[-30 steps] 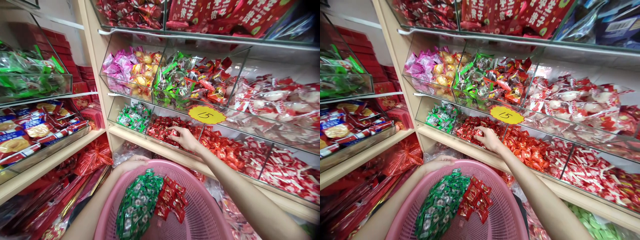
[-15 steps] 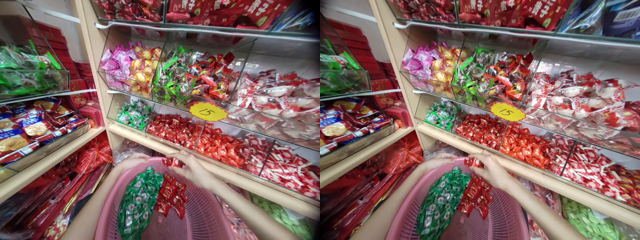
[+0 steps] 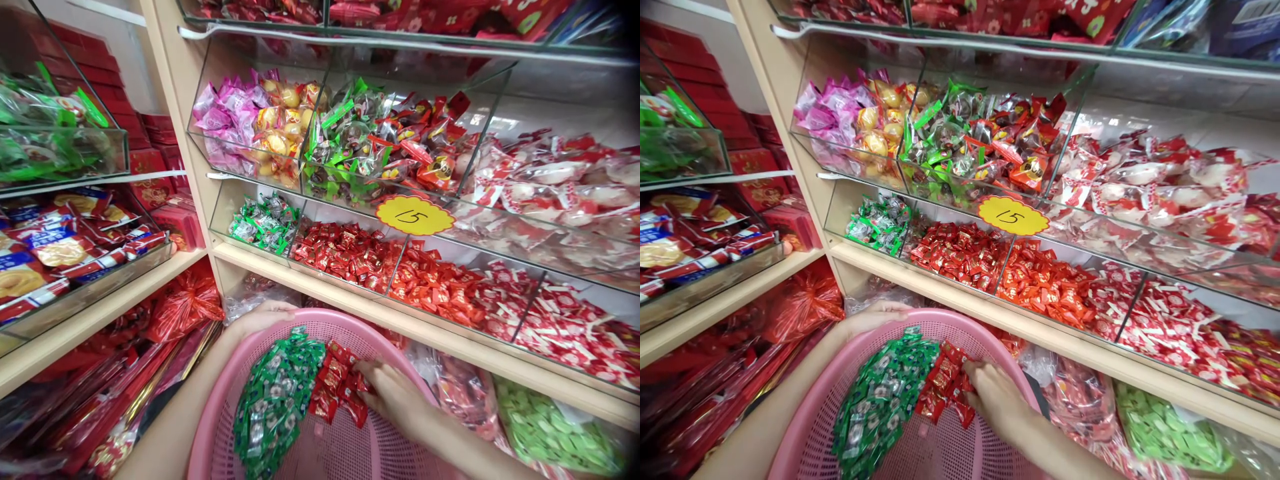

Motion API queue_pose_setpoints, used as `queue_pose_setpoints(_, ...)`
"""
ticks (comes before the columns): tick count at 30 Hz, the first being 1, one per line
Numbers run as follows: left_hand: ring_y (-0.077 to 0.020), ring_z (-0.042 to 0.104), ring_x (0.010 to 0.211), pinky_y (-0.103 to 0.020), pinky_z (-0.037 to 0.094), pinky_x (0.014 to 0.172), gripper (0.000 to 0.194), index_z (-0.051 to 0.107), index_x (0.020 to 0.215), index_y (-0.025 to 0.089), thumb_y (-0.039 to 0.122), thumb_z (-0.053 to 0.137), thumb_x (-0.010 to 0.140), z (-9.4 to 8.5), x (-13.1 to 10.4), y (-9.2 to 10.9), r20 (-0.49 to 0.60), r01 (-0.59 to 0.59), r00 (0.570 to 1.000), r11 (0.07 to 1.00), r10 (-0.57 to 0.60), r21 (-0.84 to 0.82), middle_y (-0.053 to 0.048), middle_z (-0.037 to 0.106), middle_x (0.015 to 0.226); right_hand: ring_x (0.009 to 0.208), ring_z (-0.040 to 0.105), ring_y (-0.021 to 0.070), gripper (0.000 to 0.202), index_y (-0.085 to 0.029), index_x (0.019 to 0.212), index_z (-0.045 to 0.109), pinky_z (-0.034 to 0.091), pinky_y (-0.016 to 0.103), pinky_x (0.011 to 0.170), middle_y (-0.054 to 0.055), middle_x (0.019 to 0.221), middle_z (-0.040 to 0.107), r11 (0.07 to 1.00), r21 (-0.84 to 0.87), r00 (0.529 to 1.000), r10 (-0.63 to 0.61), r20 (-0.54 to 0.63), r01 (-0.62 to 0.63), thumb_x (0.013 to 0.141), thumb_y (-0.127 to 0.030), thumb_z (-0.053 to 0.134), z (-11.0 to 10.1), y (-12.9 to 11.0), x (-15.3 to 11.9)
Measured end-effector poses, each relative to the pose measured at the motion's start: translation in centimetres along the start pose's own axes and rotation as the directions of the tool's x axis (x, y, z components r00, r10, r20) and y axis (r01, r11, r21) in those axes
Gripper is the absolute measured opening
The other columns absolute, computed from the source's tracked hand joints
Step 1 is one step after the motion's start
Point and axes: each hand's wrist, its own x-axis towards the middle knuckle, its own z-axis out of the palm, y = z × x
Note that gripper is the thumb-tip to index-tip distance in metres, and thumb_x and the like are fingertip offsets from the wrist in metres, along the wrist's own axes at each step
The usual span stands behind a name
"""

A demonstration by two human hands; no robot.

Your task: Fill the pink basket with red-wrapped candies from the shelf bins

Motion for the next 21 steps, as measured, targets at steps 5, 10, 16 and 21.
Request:
queue_pose_setpoints(5,-0.0206,0.058,0.087,-0.029,0.044,0.077,0.045,0.059,0.103,0.013,0.036,0.063,0.064,0.1,0.2,0.2,0.011,0.043,0.999,0.998,-0.043,-0.034,-0.007,0.064,0.1,0.095,0.05,0.0191,0.028,-0.017,0.102,0.052,0.038,0.031,0.084,0.011,0.103,0.055,0.997,0.0,0.997,-0.075,-0.031,0.075,0.075,-0.013,0.045,0.8,-0.2,0.0)
queue_pose_setpoints(10,-0.0192,0.058,0.087,-0.028,0.042,0.079,0.041,0.06,0.102,0.015,0.035,0.06,0.067,0.1,0.1,0.5,0.003,0.013,1.0,1.0,-0.013,0.001,-0.005,0.064,0.099,0.096,0.05,0.0186,0.03,-0.018,0.104,0.052,0.04,0.031,0.082,0.011,0.105,0.054,0.994,0.014,0.993,-0.103,-0.049,0.104,0.074,-0.013,0.045,0.9,-0.2,0.1)
queue_pose_setpoints(16,-0.0195,0.058,0.088,-0.029,0.042,0.08,0.042,0.058,0.104,0.014,0.035,0.059,0.067,0.3,-0.3,0.9,0.006,0.021,1.0,1.0,-0.021,-0.009,-0.006,0.064,0.1,0.097,0.049,0.0198,0.033,-0.013,0.108,0.049,0.039,0.032,0.082,0.014,0.108,0.052,0.993,0.064,0.994,-0.102,-0.027,0.103,0.075,-0.013,0.043,1.1,0.5,0.4)
queue_pose_setpoints(21,-0.0196,0.058,0.089,-0.028,0.041,0.081,0.042,0.059,0.103,0.015,0.038,0.059,0.068,0.4,-0.5,1.5,0.002,0.009,1.0,0.999,-0.009,0.032,-0.005,0.064,0.1,0.09,0.049,0.0185,0.028,-0.017,0.104,0.05,0.04,0.032,0.079,0.01,0.102,0.054,0.987,0.138,0.996,-0.076,-0.05,0.083,0.076,-0.022,0.047,1.7,1.1,0.6)
